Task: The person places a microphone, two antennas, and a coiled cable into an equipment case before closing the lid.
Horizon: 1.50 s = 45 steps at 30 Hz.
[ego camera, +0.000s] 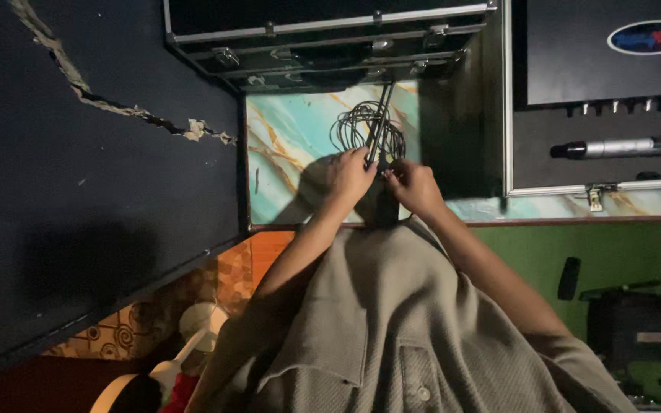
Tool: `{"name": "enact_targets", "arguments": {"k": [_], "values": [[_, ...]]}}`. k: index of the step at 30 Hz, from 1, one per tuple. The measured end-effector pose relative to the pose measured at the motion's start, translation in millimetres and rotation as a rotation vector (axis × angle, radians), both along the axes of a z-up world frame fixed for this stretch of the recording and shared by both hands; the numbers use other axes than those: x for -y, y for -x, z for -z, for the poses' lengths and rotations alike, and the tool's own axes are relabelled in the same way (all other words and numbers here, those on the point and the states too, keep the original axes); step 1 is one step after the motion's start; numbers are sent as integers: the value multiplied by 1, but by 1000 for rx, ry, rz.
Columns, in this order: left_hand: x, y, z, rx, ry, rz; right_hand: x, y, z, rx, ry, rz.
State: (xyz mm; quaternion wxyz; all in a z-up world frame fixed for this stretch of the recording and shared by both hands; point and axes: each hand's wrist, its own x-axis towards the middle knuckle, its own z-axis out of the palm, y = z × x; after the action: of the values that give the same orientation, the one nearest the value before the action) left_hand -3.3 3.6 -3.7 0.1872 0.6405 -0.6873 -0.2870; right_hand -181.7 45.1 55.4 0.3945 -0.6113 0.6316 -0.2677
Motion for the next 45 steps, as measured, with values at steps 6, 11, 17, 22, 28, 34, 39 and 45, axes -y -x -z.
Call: {"name": "enact_targets", "arguments": {"k": [6, 11, 17, 22, 28, 34, 39, 45], "values": [[5, 0, -10, 196, 116, 37, 1, -12, 16, 23, 21, -18], [0, -5, -25, 175, 109, 84, 4, -12, 24, -17, 53, 3], [-9, -8, -41, 132, 238, 124, 7, -17, 9, 65, 113, 133], [-17, -5, -50, 28, 193, 181, 12, -16, -1, 138, 135, 127], [-18, 4, -44, -225, 166, 184, 10, -14, -14, 287, 114, 164], [-19, 10, -87, -484, 84, 237, 7, 3, -27, 543, 121, 276], [-24, 14, -130, -523, 174, 260, 2, 33, -30, 719, 141, 308], [-27, 25, -163, -430, 21, 230, 0, 52, -60, 793, 143, 331]]}}
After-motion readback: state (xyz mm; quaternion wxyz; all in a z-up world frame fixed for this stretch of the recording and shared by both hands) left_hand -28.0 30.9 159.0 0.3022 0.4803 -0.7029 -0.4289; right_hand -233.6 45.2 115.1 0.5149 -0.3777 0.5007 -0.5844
